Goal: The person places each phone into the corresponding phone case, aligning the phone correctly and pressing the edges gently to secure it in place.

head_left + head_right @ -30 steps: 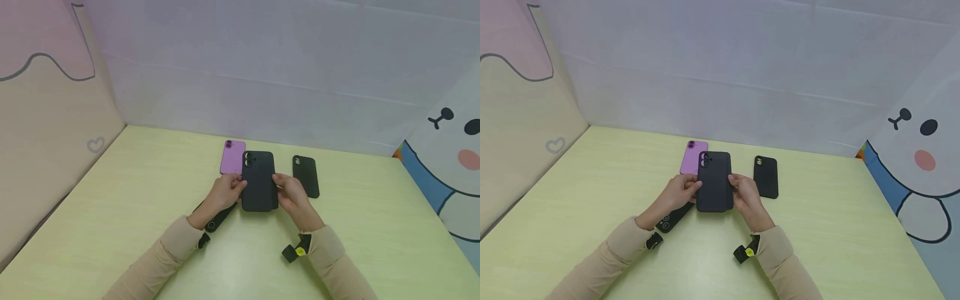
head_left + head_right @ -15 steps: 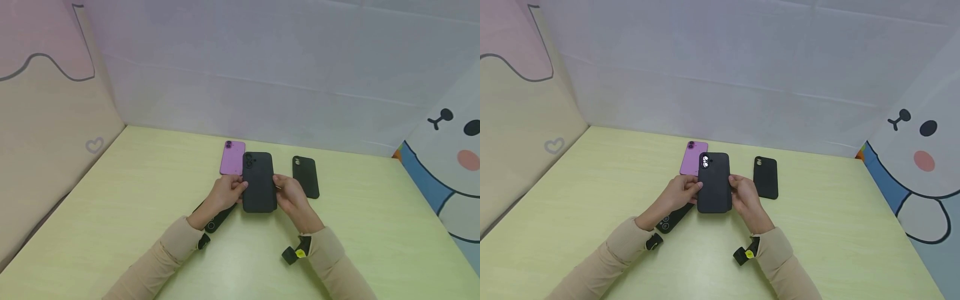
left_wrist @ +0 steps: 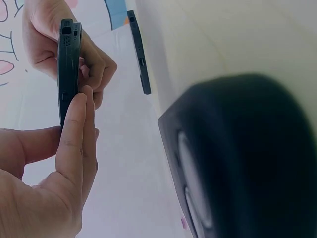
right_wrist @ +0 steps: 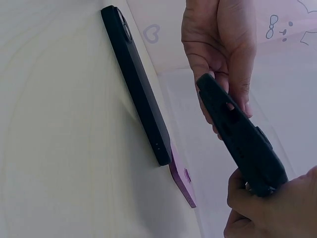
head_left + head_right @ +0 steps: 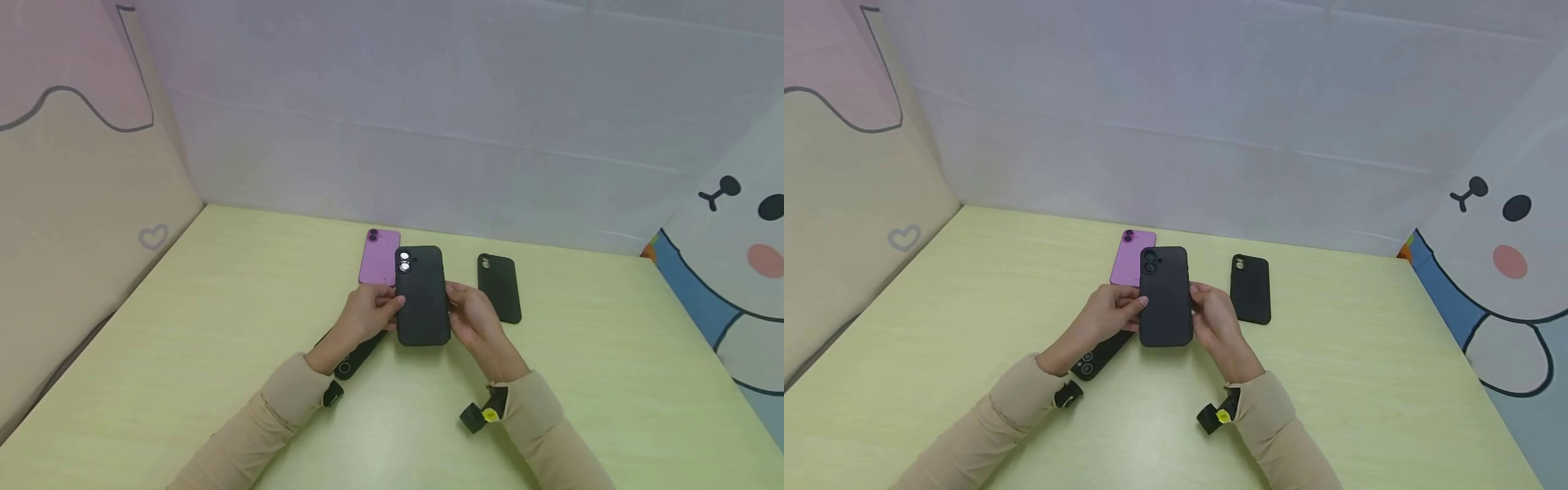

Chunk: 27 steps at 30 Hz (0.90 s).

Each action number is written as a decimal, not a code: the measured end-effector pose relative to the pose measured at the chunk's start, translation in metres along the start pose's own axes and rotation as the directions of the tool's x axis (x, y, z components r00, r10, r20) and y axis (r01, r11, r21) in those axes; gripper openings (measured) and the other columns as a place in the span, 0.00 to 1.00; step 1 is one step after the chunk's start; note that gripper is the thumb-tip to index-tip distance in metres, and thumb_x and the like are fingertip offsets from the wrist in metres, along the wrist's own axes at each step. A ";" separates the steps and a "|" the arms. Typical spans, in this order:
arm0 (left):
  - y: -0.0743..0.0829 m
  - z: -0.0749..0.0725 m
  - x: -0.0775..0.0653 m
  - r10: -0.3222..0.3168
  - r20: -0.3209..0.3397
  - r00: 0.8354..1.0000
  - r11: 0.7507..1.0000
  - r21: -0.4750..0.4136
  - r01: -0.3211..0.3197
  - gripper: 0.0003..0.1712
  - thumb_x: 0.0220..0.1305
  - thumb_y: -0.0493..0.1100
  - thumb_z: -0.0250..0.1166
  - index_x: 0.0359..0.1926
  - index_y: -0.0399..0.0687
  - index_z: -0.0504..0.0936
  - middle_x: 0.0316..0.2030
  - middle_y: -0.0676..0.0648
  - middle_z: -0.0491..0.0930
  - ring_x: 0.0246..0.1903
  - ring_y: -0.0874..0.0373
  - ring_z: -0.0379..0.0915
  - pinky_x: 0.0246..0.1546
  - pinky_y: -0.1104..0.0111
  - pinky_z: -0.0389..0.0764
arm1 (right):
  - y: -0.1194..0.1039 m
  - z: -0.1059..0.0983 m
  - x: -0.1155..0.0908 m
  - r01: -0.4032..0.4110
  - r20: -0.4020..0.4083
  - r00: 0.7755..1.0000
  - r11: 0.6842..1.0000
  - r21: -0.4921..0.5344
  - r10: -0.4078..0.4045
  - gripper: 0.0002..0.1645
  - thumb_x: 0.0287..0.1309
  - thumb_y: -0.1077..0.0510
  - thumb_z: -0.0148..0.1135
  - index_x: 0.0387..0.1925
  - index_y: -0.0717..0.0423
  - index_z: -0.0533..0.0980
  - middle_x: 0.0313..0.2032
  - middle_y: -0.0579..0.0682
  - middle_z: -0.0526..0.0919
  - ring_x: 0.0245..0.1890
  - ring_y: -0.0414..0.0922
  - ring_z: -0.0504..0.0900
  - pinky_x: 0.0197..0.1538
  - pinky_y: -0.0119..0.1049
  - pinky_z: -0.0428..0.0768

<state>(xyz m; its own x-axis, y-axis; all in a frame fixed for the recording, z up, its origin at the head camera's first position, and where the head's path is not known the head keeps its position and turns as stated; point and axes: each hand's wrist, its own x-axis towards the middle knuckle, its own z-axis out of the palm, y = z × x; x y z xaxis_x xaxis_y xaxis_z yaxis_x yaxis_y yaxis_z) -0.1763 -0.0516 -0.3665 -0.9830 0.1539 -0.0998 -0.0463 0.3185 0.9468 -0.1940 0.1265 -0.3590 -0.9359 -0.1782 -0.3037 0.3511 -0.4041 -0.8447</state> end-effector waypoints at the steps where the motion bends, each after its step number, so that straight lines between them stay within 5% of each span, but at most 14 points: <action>1: 0.000 0.000 0.000 0.001 -0.002 1.000 1.000 -0.002 -0.001 0.17 0.63 0.37 0.58 0.47 0.26 0.75 0.36 0.34 0.82 0.25 0.53 0.82 0.30 0.62 0.82 | 0.000 0.000 -0.001 0.001 0.001 1.000 1.000 -0.004 -0.001 0.26 0.68 0.65 0.30 0.64 0.76 0.49 0.61 0.60 0.58 0.62 0.50 0.59 0.66 0.40 0.58; 7: 0.001 0.000 -0.001 -0.007 -0.007 1.000 1.000 -0.013 0.007 0.15 0.62 0.38 0.59 0.43 0.28 0.76 0.34 0.35 0.83 0.23 0.54 0.82 0.30 0.61 0.82 | -0.001 0.002 -0.003 0.010 -0.033 0.999 0.999 0.043 -0.009 0.15 0.68 0.64 0.37 0.47 0.65 0.69 0.42 0.51 0.70 0.47 0.45 0.68 0.53 0.35 0.69; 10: 0.001 0.000 -0.001 -0.022 -0.009 1.000 1.000 -0.014 0.022 0.14 0.61 0.38 0.60 0.42 0.29 0.76 0.33 0.36 0.83 0.24 0.52 0.82 0.30 0.61 0.82 | 0.000 0.003 -0.004 0.020 -0.033 0.999 0.999 0.029 -0.019 0.08 0.66 0.63 0.42 0.37 0.59 0.70 0.37 0.48 0.70 0.43 0.43 0.68 0.48 0.33 0.71; 16: 0.000 -0.001 -0.001 -0.023 -0.023 0.999 0.999 0.026 0.024 0.13 0.61 0.40 0.60 0.39 0.31 0.76 0.31 0.38 0.83 0.23 0.53 0.81 0.29 0.62 0.82 | 0.002 0.005 -0.006 0.043 -0.039 0.998 0.994 -0.096 -0.047 0.11 0.65 0.65 0.46 0.45 0.66 0.69 0.43 0.49 0.68 0.41 0.40 0.70 0.47 0.28 0.72; 27: 0.002 0.000 -0.002 -0.018 -0.001 1.000 0.998 0.057 0.018 0.14 0.63 0.42 0.58 0.41 0.32 0.76 0.32 0.39 0.82 0.24 0.56 0.79 0.32 0.62 0.81 | 0.003 0.007 -0.005 0.049 -0.091 0.994 0.996 -0.080 -0.056 0.20 0.66 0.66 0.43 0.57 0.73 0.62 0.51 0.55 0.65 0.43 0.39 0.70 0.46 0.26 0.73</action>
<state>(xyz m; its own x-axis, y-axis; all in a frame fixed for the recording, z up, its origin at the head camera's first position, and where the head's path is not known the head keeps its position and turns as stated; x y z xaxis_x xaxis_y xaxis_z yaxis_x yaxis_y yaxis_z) -0.1748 -0.0511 -0.3643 -0.9822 0.1476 -0.1164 -0.0536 0.3737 0.9260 -0.1878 0.1198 -0.3571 -0.9528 -0.0727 -0.2947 0.3015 -0.3392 -0.8911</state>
